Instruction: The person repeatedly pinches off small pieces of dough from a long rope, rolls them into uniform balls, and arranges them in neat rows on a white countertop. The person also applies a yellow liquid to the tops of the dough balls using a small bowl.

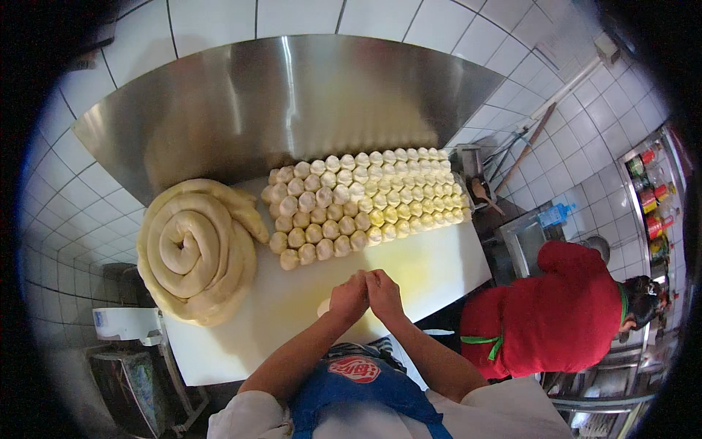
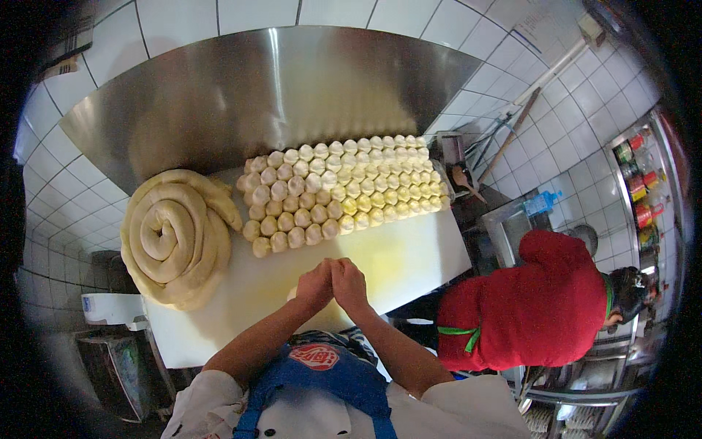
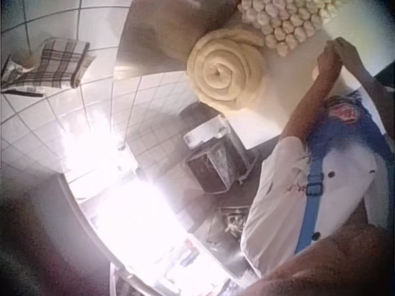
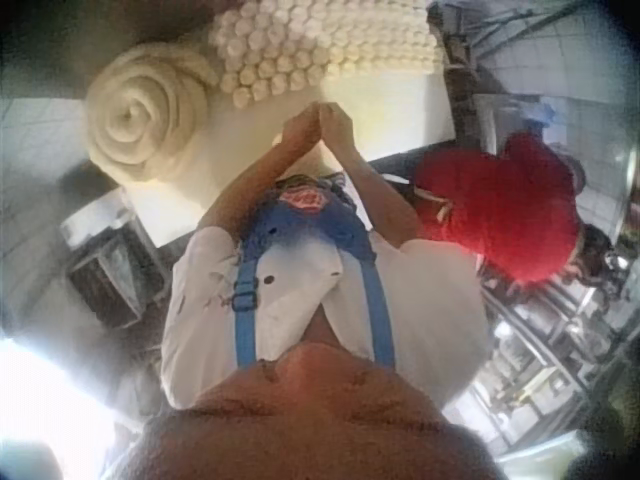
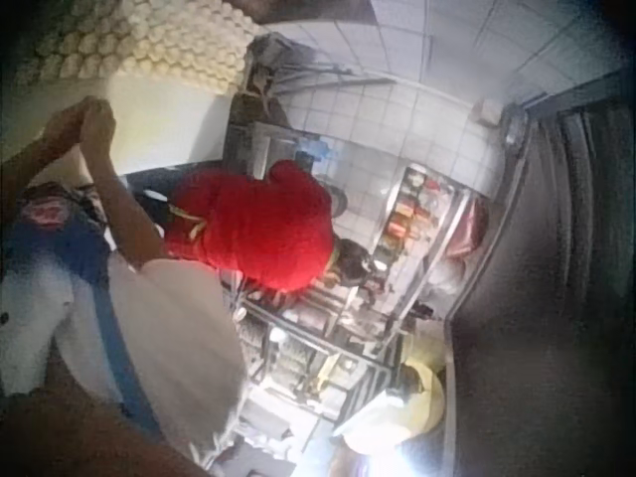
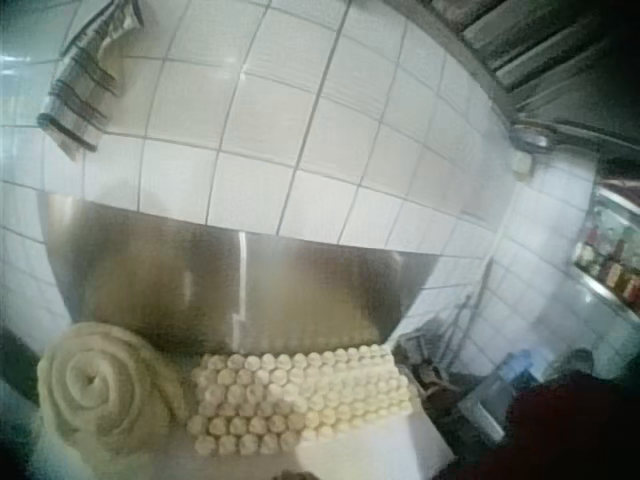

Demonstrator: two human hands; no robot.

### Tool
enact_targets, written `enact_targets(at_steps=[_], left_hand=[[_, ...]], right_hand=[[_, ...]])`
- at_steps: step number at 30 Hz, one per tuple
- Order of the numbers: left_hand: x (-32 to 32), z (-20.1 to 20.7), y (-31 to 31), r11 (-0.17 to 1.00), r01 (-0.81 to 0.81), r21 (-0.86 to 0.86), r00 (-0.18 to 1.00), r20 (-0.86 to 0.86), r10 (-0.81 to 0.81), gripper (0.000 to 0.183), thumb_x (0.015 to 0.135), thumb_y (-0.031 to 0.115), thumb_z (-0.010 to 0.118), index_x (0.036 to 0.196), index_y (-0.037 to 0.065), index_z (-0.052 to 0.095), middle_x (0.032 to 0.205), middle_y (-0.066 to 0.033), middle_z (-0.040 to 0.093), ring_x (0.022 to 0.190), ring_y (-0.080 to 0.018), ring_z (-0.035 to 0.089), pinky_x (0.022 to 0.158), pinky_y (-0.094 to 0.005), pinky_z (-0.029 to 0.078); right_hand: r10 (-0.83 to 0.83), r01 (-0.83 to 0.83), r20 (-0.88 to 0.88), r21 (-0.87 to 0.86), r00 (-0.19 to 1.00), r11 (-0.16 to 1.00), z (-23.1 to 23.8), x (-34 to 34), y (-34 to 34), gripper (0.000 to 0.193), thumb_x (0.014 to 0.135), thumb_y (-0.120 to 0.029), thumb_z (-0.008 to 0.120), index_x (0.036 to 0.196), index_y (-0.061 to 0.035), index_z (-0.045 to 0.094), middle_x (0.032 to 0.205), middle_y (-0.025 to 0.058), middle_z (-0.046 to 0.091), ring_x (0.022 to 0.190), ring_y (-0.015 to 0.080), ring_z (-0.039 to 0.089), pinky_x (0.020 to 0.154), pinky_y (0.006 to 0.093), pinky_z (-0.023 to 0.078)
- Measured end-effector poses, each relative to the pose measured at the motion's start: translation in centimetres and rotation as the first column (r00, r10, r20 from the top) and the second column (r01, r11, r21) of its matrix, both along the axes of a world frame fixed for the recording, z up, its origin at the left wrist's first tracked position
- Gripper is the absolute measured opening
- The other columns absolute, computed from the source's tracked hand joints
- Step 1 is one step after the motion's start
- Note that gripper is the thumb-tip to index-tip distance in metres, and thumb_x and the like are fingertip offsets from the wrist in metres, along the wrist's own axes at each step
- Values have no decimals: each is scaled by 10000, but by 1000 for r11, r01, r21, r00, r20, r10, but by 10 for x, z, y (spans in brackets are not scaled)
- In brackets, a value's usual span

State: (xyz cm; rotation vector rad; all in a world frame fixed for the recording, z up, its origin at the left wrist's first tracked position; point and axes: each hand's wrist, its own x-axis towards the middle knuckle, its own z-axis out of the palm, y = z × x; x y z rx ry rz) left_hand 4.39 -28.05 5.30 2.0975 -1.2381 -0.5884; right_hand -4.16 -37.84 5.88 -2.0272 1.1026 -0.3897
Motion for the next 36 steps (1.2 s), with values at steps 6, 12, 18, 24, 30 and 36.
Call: enact_targets(at_steps=[6, 12, 18, 24, 30, 36], left_hand=[[2, -4, -24, 968, 42, 247, 998, 29, -50, 226, 918, 250, 608, 1060, 75, 596, 1014, -156, 696, 894, -357, 719, 776, -508, 580], [38, -50, -35, 972, -62, 225, 997, -20, 68, 190, 904, 241, 597, 986, 70, 587, 999, -183, 710, 916, -394, 708, 819, -528, 555], [42, -58, -47, 949, -137, 285, 989, -10, 146, 222, 885, 226, 610, 1054, 92, 559, 968, -219, 698, 869, -422, 699, 765, -536, 560], [59, -53, -51, 949, -85, 305, 991, -70, 111, 381, 848, 335, 691, 1083, 63, 567, 979, -202, 714, 862, -395, 710, 765, -523, 565], [57, -51, -45, 966, -42, 255, 978, -189, 93, 603, 811, 435, 758, 1226, 70, 515, 1072, -189, 699, 944, -403, 694, 789, -516, 565], [35, -29, 23, 999, -31, -35, 1000, -1, 31, 856, 782, 372, 812, 1451, 83, 363, 1172, -188, 673, 992, -415, 684, 804, -510, 568]], right_hand=[[9, -3, -52, 114, 999, 993, 27, 0, 4, 345, 926, -292, 620, 993, 32, 715, 928, 217, 733, 856, 367, 704, 826, 442, 554], [73, -89, 120, 132, 990, 987, 47, 62, -28, 372, 919, -262, 692, 1158, 17, 635, 1069, 184, 693, 995, 255, 660, 892, 382, 522], [-196, 60, 391, 333, 899, 941, -29, 125, -183, 543, 876, -309, 731, 1278, 19, 572, 1125, 216, 648, 1010, 356, 639, 868, 446, 511], [-97, 99, 87, -23, 992, 995, -94, 184, -222, 491, 908, -271, 743, 1253, 52, 609, 1130, 194, 626, 995, 234, 659, 694, 370, 584], [31, 1, 93, -328, 995, 945, -12, 138, -166, 667, 919, -401, 739, 1361, 51, 525, 1144, 245, 634, 1032, 340, 655, 860, 418, 559], [239, -188, -105, 355, 965, 916, -14, 32, 0, 535, 994, -464, 563, 1134, 41, 674, 1047, 287, 699, 976, 430, 682, 842, 501, 514]])
